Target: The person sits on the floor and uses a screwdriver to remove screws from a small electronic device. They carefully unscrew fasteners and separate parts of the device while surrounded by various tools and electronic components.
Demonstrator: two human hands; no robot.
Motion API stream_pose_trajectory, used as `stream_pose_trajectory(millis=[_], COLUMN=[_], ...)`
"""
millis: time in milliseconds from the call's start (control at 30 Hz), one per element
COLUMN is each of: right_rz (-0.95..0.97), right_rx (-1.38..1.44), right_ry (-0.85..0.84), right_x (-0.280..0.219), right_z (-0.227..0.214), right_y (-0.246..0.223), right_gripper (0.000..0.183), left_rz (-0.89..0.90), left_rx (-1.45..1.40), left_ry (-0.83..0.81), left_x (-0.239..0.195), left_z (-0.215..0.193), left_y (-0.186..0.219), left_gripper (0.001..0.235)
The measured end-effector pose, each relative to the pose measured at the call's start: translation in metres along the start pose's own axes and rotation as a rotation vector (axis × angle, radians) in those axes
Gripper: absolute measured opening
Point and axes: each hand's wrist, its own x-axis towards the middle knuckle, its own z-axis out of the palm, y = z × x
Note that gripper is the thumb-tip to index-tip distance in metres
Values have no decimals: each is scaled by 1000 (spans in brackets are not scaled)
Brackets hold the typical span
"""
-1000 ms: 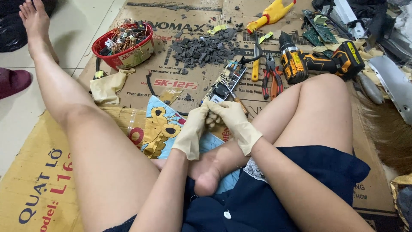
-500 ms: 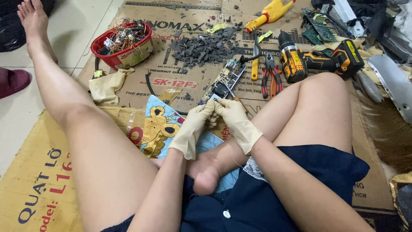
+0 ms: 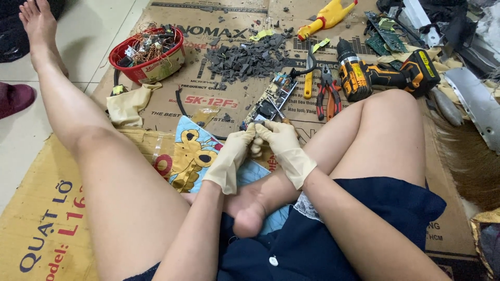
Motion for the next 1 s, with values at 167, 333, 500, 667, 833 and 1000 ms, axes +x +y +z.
stream_pose_trajectory(millis=[167,333,500,667,833,1000], right_rz=[-12,41,141,187,172,196], right_rx=[114,245,373,566,560,523], right_ry=[11,-1,-8,117,184,118], right_x=[34,25,20,3,47,56], right_z=[-3,2,1,-6,-19,-13], right_y=[33,23,15,-7,23,37], right_gripper=[33,33,44,24,22,26], left_rz=[-5,-1,-68,-117,-99,-65], left_rx=[0,-41,-229,-201,-193,-146], left_ry=[-39,-89,-126,-162,-101,-60], left_x=[5,15,-15,-37,-33,-16], left_z=[-3,-6,6,13,-25,-77], left_y=[-6,-10,3,25,37,47], left_gripper=[39,37,26,25,25,40])
